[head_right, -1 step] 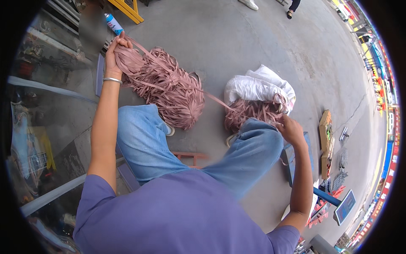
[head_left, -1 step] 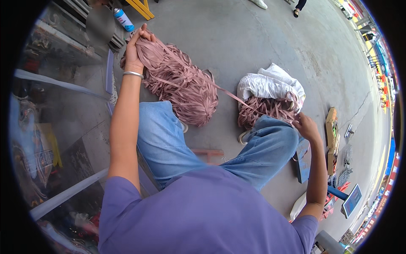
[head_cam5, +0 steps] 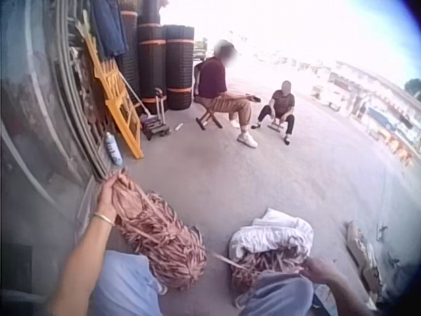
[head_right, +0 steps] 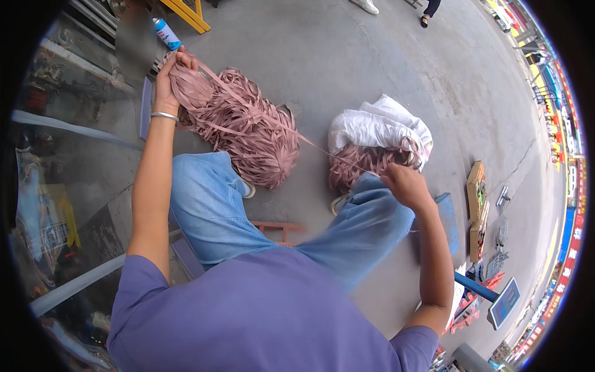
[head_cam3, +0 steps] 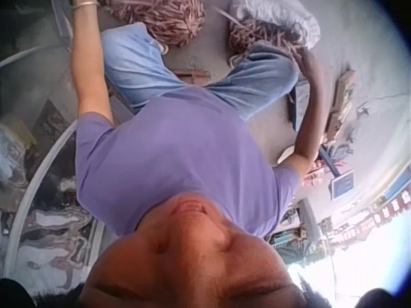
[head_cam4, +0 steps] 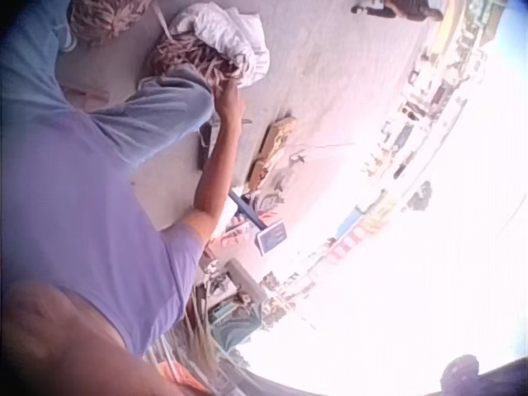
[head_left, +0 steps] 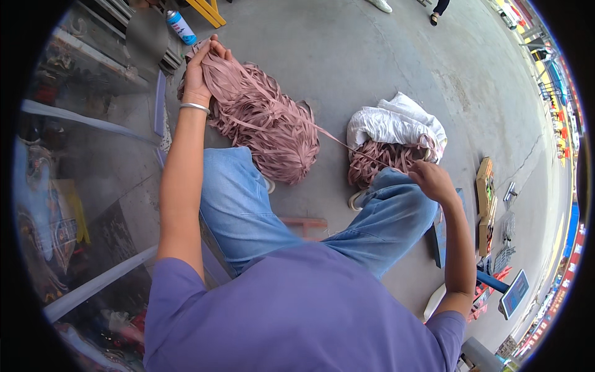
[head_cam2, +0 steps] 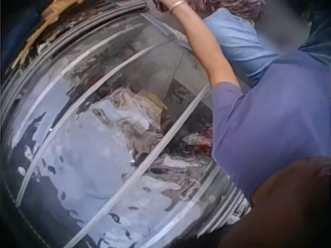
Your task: The person sits on the ground and repeatedly pulls pink fabric strips from a white sack, then places them into a growing pile on the floor. The person continues this process throughout the clip.
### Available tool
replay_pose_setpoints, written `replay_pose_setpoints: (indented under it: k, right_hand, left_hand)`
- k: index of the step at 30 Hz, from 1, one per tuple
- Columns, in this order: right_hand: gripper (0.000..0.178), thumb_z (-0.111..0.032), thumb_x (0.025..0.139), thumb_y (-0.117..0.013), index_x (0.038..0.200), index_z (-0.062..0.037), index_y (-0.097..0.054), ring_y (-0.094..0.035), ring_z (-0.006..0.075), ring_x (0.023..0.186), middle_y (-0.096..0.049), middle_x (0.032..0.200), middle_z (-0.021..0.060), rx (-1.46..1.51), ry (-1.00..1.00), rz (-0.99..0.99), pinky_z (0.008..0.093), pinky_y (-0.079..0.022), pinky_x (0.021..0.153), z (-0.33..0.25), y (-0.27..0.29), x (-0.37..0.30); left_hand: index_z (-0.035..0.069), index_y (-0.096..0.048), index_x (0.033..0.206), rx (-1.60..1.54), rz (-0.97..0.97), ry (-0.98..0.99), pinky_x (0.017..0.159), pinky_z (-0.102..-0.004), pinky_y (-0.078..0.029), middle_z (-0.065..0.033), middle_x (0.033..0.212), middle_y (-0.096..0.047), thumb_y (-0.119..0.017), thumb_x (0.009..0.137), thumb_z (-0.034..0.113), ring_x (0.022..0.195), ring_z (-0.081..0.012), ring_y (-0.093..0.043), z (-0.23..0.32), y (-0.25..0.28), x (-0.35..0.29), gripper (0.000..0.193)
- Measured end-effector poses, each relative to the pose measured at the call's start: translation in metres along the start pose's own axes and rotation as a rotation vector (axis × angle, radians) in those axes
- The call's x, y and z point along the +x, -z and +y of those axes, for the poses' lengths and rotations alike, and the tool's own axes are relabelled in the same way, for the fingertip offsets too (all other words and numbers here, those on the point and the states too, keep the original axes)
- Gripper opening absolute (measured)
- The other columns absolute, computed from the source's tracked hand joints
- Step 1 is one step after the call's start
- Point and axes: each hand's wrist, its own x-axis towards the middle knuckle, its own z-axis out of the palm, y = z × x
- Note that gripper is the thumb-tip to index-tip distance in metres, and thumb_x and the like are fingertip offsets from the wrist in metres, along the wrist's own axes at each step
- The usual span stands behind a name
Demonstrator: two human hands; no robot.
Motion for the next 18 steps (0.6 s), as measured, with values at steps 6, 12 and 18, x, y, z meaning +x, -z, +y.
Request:
replay_pose_setpoints:
  k: [6, 12, 18]
  right_hand:
    - [0.018, -0.026, 0.080, -0.055, 0.085, -0.0126, -0.065, -0.059, 0.0283, 0.071, -0.062, 0.074, 0.0107, 0.155, 0.715, 0.082, 0.0385, -0.046, 0.061, -0.246, 0.069, 0.089]
    - [0.032, -0.040, 0.076, -0.059, 0.078, -0.0084, -0.060, -0.058, 0.0330, 0.064, -0.060, 0.067, 0.0122, 0.226, 0.519, 0.451, 0.0394, -0.045, 0.057, -0.252, 0.110, 0.174]
    - [0.049, -0.055, 0.072, -0.058, 0.080, -0.0074, -0.063, -0.059, 0.0326, 0.072, -0.061, 0.074, 0.0149, 0.139, -0.017, 0.197, 0.0405, -0.046, 0.064, -0.052, 0.040, 0.110]
  left_hand:
    - [0.003, -0.059, 0.090, 0.227, -0.087, 0.276, 0.080, -0.0341, -0.049, -0.0082, 0.090, -0.061, -0.060, 0.082, 0.017, 0.083, -0.0186, -0.060, -0.028, -0.002, -0.021, 0.016]
    - [0.005, -0.052, 0.097, 0.172, -0.375, 0.574, 0.070, -0.0304, -0.045, 0.0018, 0.059, -0.045, -0.053, 0.085, 0.039, 0.052, -0.0096, -0.047, -0.079, -0.014, -0.055, 0.036]
    - [0.005, -0.055, 0.091, -0.216, -0.261, 0.383, 0.065, -0.0271, -0.044, 0.0048, 0.049, -0.038, -0.042, 0.093, 0.018, 0.043, -0.0062, -0.040, -0.066, 0.006, -0.050, 0.019]
